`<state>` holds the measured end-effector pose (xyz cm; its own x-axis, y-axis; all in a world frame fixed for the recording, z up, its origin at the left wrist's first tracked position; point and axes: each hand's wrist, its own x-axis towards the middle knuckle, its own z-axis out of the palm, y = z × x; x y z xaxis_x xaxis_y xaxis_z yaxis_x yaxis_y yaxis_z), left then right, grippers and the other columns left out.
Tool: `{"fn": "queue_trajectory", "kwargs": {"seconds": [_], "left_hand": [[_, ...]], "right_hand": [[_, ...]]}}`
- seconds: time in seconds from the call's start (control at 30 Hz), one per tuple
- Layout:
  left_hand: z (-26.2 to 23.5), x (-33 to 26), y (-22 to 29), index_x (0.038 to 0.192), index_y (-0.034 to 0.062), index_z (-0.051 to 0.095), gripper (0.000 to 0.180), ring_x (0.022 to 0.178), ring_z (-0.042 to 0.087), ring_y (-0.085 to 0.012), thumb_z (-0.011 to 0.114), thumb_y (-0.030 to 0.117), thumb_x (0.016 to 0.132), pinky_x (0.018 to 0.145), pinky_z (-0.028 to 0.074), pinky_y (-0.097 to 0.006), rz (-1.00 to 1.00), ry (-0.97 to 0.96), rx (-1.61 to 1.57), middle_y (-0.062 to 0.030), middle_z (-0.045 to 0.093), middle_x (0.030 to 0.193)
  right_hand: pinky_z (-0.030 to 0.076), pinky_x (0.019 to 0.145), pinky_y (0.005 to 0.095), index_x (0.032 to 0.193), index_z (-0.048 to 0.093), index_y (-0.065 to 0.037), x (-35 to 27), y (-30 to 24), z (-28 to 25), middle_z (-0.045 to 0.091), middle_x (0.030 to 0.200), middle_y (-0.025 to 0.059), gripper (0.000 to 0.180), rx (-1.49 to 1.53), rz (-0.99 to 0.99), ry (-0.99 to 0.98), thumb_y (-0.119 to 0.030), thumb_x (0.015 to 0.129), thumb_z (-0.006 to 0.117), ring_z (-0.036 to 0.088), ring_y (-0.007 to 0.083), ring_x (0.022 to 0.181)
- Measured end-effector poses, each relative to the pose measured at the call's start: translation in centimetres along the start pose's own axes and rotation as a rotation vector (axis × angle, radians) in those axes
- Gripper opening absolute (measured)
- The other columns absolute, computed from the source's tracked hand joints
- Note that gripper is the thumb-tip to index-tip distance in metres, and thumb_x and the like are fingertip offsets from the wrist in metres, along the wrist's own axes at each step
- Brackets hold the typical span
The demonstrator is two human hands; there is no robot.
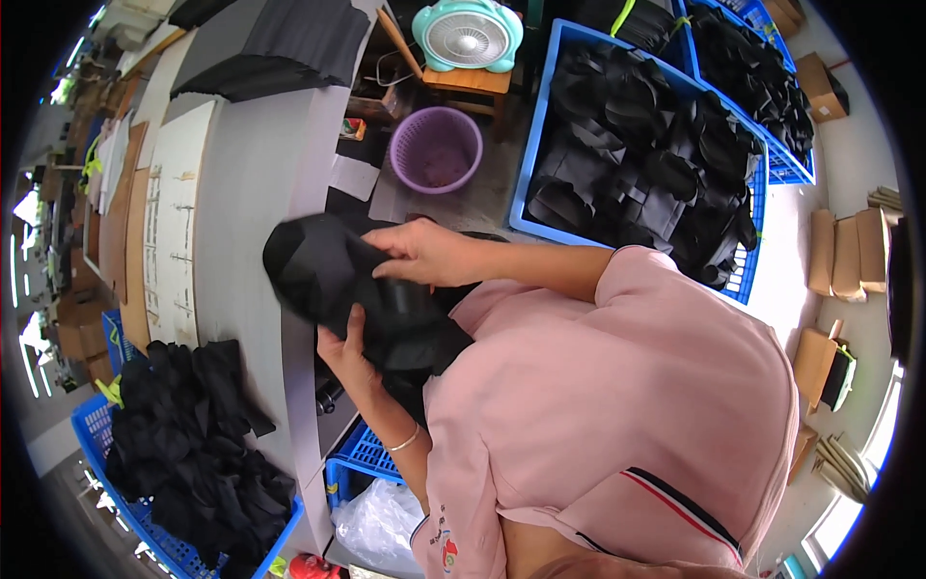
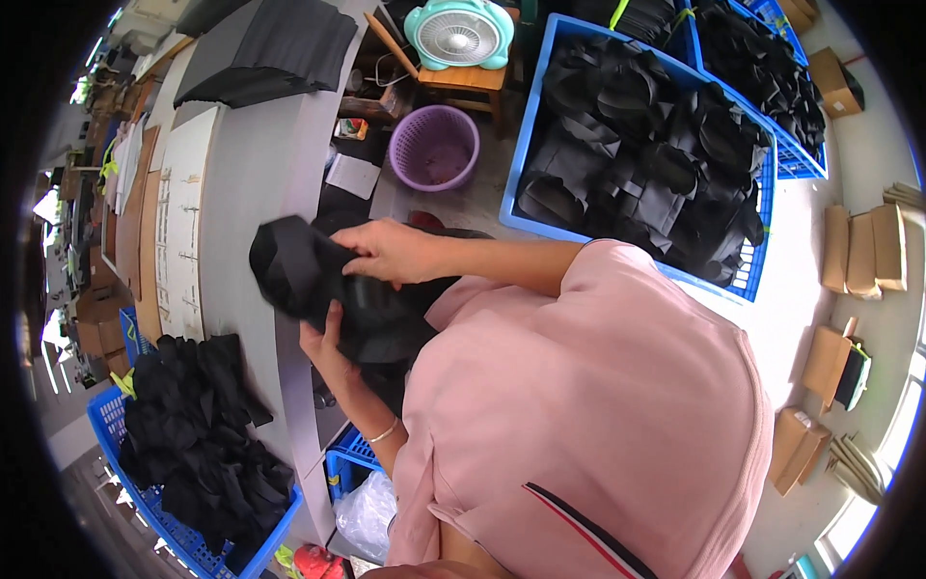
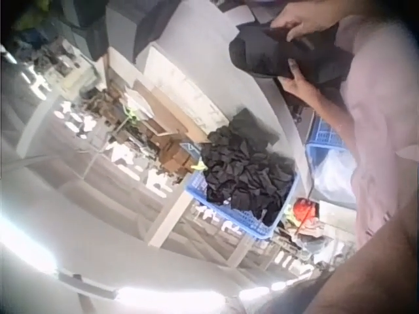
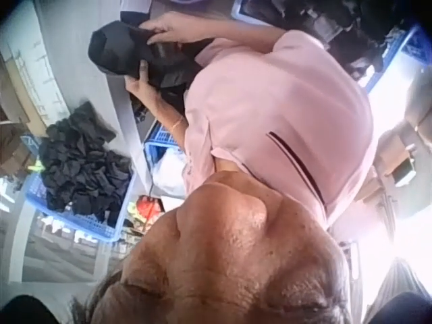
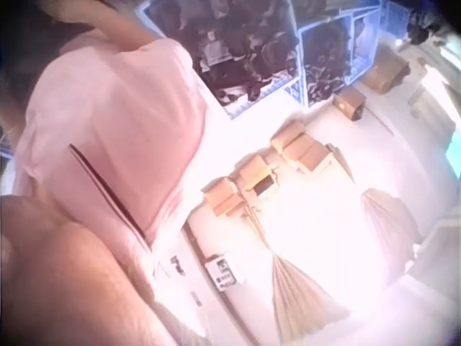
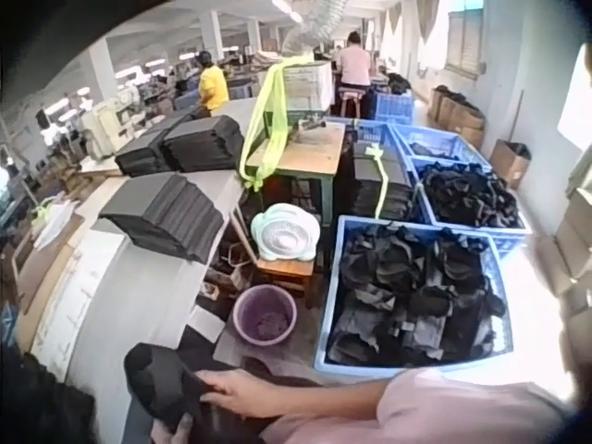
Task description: Inspecting and preparing black fabric components at a factory workbench.
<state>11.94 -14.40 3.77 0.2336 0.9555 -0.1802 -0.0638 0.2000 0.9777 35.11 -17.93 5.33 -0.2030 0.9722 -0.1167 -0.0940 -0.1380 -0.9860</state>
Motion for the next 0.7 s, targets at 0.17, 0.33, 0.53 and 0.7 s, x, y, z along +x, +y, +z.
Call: {"fn": "queue_trajectory", "kwargs": {"seconds": [0.17,0.33,0.53,0.7], "left_hand": [[5.1,0.6,-0.1,0.148,-0.0005,0.037,0.058,0.127,0.052,-0.0232,0.061,0.003,0.095,0.095,0.049,-0.034,0.098,-0.157,0.024,-0.016,0.048,0.144],[4.0,0.7,0.0,0.15,0.0023,0.036,0.058,0.128,0.052,-0.0264,0.059,0.005,0.097,0.095,0.052,-0.036,0.048,-0.179,0.039,-0.0191,0.041,0.149],[-2.1,0.1,-2.5,0.129,-0.0012,0.059,0.036,0.11,0.064,-0.0202,0.064,0.011,0.096,0.086,0.054,-0.03,-0.038,0.101,0.023,-0.012,0.063,0.126],[-7.3,0.5,-0.8,0.115,-0.0008,0.066,0.023,0.098,0.067,-0.0164,0.065,0.011,0.095,0.084,0.054,-0.027,0.254,0.598,0.152,-0.0083,0.068,0.112]], "right_hand": [[0.05,0.056,0.0248,0.122,0.063,-0.012,-1.3,7.3,-6.5,0.067,0.095,-0.0002,0.032,0.26,0.096,0.491,0.0,0.092,0.06,0.064,0.0107,0.078],[0.034,0.045,0.0233,0.117,0.065,-0.015,-12.9,16.2,-19.1,0.068,0.095,0.0066,0.022,0.428,0.208,1.082,-0.014,0.098,0.055,0.044,0.0093,0.054],[0.056,0.082,0.0388,0.126,0.067,-0.015,-31.1,20.7,-28.1,0.071,0.105,0.0192,0.042,-0.659,0.893,1.521,-0.03,0.087,0.062,0.069,0.0303,0.1],[0.052,0.088,0.0415,0.133,0.052,-0.005,-25.5,20.7,-27.4,0.053,0.127,0.0227,0.051,-1.007,0.545,1.653,-0.018,0.085,0.063,0.062,0.0317,0.1]]}}
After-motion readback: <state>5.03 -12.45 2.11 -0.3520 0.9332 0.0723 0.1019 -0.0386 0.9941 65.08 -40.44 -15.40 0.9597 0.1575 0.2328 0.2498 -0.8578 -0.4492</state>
